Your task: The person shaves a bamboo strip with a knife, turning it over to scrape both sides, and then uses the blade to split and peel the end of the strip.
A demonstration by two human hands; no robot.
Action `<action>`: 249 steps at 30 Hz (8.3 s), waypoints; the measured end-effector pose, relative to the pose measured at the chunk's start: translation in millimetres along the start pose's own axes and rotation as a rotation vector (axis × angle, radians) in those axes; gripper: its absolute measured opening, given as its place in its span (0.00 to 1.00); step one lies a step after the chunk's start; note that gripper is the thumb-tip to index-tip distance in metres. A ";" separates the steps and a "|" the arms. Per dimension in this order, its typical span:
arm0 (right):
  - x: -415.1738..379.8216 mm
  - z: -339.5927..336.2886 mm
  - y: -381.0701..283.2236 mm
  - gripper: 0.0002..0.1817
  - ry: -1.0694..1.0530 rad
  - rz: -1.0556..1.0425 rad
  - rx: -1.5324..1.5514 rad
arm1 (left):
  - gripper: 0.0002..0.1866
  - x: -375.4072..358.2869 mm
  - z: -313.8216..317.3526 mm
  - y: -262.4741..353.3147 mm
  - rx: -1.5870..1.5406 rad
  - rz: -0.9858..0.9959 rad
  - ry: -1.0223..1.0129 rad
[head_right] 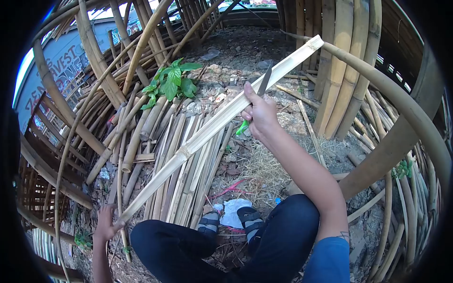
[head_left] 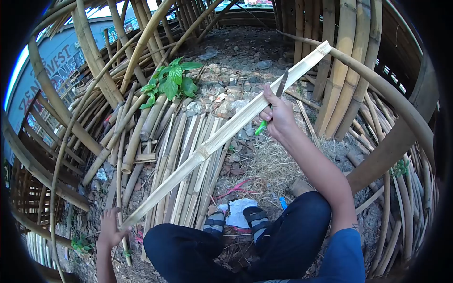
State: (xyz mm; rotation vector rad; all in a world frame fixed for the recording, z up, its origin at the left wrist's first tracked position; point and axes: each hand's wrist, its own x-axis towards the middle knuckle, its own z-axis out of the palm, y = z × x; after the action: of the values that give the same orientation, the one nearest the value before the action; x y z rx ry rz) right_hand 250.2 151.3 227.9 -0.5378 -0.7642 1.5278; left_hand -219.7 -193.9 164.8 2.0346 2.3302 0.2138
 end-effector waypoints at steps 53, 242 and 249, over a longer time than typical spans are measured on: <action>-34.5 -11.3 96.3 0.31 -0.558 0.256 -0.896 | 0.19 215.6 24.9 241.6 -1.354 0.098 -0.405; -10.3 -367.8 -42.6 0.41 1.129 -0.195 -1.684 | 0.24 140.0 74.7 149.1 -0.960 -0.224 -0.683; -0.6 -246.2 -36.2 0.39 0.428 -0.065 -1.449 | 0.25 146.0 84.7 155.4 -0.894 -0.179 -0.612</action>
State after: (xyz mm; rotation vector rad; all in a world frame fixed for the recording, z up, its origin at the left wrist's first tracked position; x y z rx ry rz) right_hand 454.2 187.7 90.0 -1.7857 -1.4405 0.5140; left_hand -76.8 -22.9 110.0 1.2152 1.5859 0.4440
